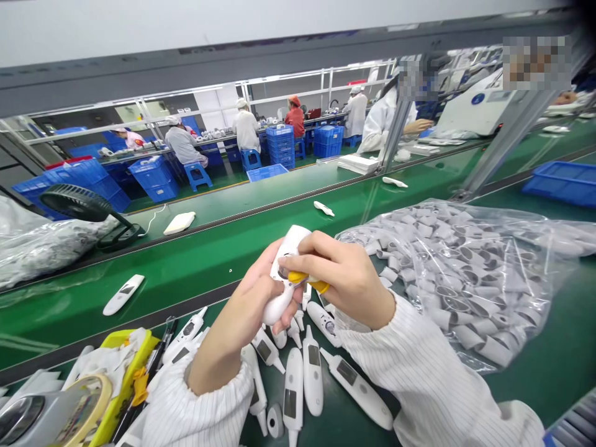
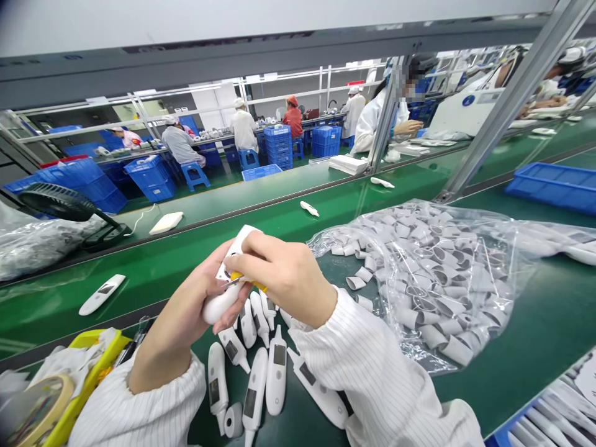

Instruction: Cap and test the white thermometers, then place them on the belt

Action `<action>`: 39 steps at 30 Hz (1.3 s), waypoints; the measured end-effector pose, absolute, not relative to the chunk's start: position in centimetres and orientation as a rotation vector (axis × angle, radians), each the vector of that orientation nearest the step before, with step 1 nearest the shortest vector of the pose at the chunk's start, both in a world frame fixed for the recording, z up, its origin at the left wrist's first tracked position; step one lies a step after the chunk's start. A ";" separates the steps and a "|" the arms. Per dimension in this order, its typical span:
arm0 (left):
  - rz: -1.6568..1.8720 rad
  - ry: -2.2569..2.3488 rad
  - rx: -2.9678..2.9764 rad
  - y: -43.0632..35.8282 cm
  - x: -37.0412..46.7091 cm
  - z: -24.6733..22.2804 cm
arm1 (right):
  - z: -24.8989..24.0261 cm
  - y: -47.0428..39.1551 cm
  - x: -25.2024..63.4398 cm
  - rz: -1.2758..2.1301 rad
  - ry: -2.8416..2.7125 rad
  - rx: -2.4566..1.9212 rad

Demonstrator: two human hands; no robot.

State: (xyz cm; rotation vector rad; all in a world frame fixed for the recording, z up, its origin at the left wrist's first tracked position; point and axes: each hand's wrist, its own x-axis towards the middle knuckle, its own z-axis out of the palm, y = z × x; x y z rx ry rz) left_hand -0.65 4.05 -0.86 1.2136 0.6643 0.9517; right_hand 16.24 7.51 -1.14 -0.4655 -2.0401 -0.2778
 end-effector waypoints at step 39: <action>1.320 1.028 1.505 1.9 1.3 -1.4 | -1.6 6.9 14.2 1.164 -1.412 -0.458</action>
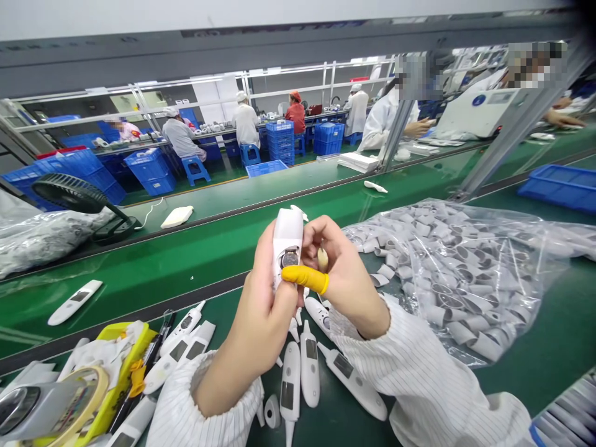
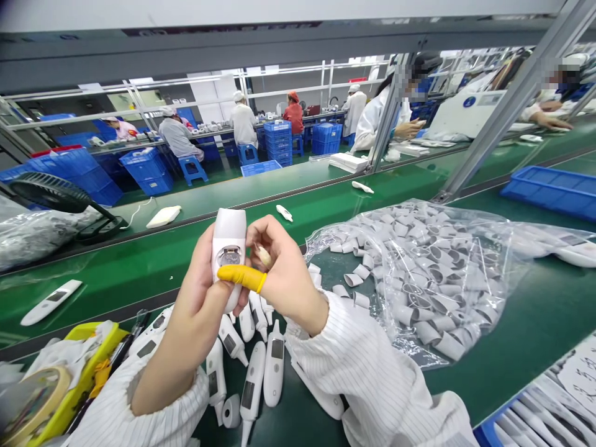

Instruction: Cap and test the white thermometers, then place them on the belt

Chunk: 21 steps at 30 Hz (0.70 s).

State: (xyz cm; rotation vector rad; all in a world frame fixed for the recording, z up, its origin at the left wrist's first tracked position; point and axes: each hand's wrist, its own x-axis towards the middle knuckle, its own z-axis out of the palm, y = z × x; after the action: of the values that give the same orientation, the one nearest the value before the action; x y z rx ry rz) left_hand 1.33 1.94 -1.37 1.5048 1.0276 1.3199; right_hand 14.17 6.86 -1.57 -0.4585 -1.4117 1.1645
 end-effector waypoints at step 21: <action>1.326 0.954 1.360 3.0 0.1 -0.1 | -5.8 9.3 23.3 0.059 -2.115 -2.106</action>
State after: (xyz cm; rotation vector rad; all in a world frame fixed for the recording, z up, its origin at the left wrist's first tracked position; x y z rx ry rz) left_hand 0.08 2.96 -0.07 1.3596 0.9538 1.3259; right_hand 23.29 9.34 -5.78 -2.1056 -2.1146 0.0586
